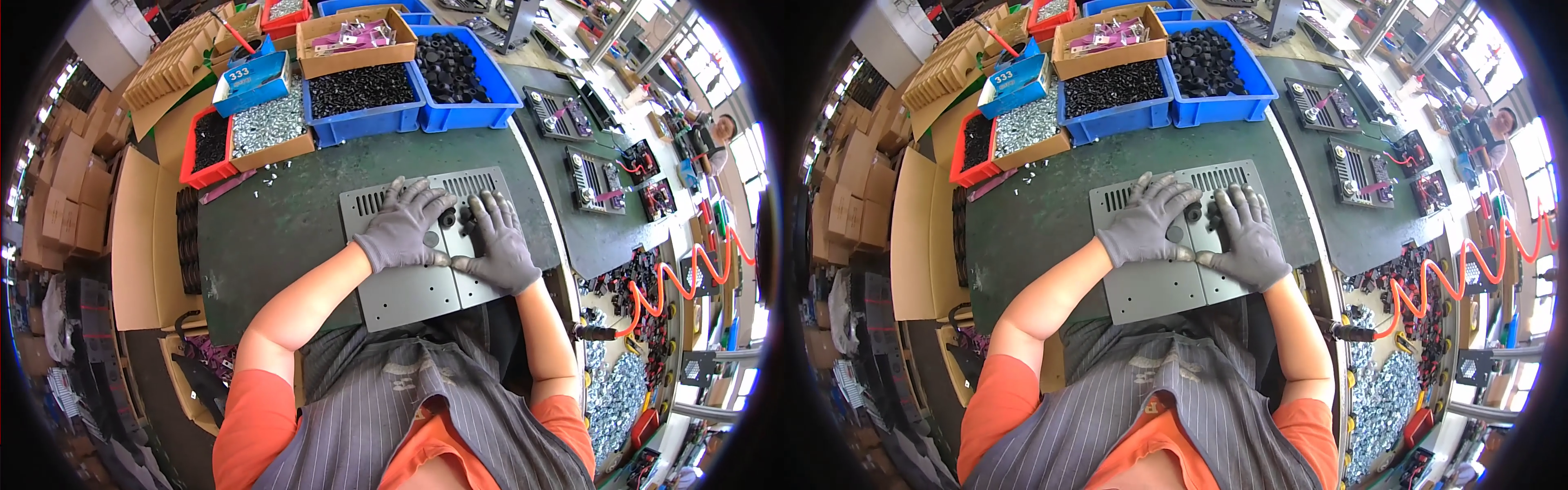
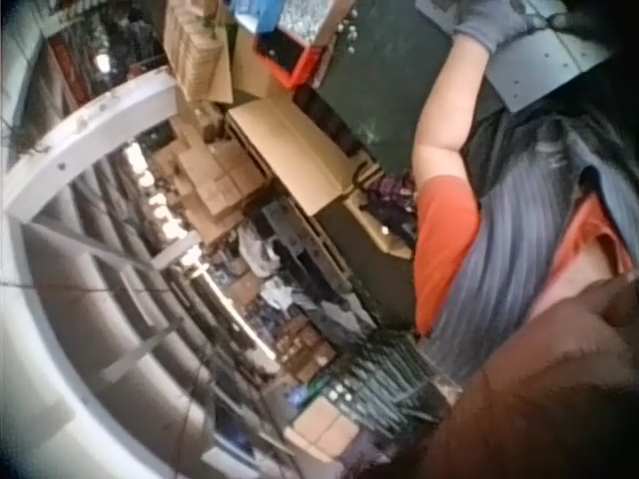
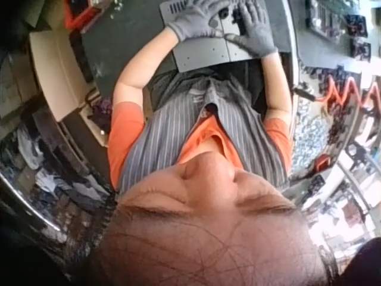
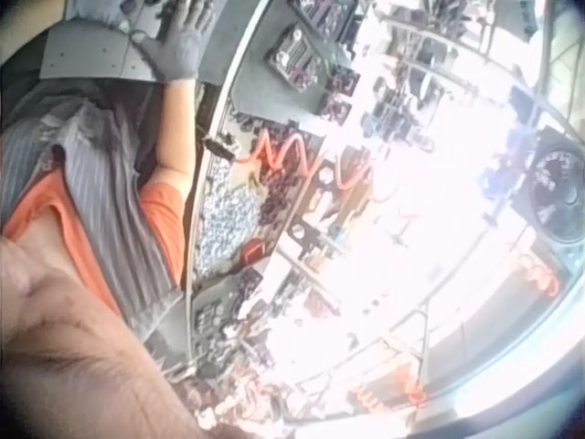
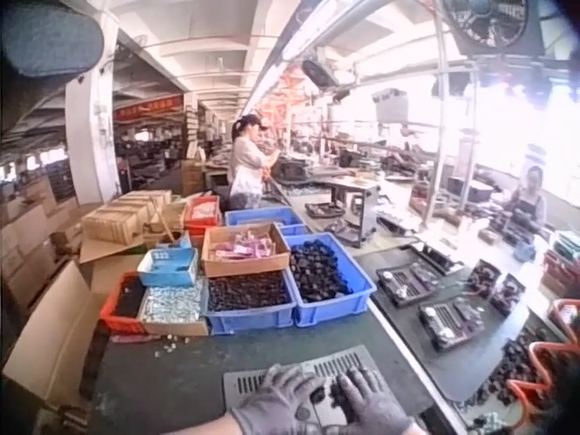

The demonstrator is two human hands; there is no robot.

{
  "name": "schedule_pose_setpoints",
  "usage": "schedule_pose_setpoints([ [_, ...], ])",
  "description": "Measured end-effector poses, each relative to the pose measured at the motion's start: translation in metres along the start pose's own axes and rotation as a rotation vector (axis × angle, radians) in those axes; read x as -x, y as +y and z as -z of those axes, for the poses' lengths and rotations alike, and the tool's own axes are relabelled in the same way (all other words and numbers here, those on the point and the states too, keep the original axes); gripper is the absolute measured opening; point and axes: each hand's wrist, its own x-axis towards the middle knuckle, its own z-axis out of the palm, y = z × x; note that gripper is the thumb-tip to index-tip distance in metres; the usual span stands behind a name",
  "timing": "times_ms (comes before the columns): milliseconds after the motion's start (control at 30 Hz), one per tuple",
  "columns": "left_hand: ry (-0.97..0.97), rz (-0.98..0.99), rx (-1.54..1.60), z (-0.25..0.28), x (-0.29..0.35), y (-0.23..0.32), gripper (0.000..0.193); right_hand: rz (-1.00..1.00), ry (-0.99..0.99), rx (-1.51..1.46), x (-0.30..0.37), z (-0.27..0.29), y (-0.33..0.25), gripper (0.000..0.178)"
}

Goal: Assemble fans and internal components into a metal power supply housing using an electric screwdriver.

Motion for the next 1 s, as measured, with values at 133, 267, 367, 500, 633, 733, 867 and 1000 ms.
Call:
schedule_pose_setpoints([
  [133,0.134,-0.001,0.139,0.001,-0.011,-0.002,0.062,-0.047,0.031,0.053,0.008,-0.002,0.0,0.107],
  [267,0.132,-0.016,0.192,0.009,-0.008,-0.012,0.05,0.03,-0.005,-0.006,0.007,0.0,-0.017,0.102],
  [367,0.104,-0.08,0.172,0.008,-0.006,-0.016,0.057,0.154,-0.013,-0.054,-0.005,-0.002,-0.03,0.096],
  [500,0.189,-0.143,0.129,0.001,-0.008,-0.023,0.064,0.137,-0.014,-0.192,-0.017,0.002,-0.026,0.087],
  [633,0.059,-0.086,0.136,0.017,0.009,-0.027,0.051,0.033,0.008,-0.552,-0.022,0.013,-0.01,0.072],
  [733,0.116,-0.143,0.173,0.022,0.025,-0.035,0.049,0.027,0.127,-0.471,-0.047,0.023,0.011,0.059],
  [867,0.147,-0.134,0.196,0.023,0.024,-0.035,0.054,-0.117,0.338,-0.276,-0.122,0.022,0.051,0.037],
  [1000,0.311,0.059,1.062,0.014,0.017,-0.054,0.043,-0.275,0.399,-0.029,-0.196,0.019,0.07,0.036],
])
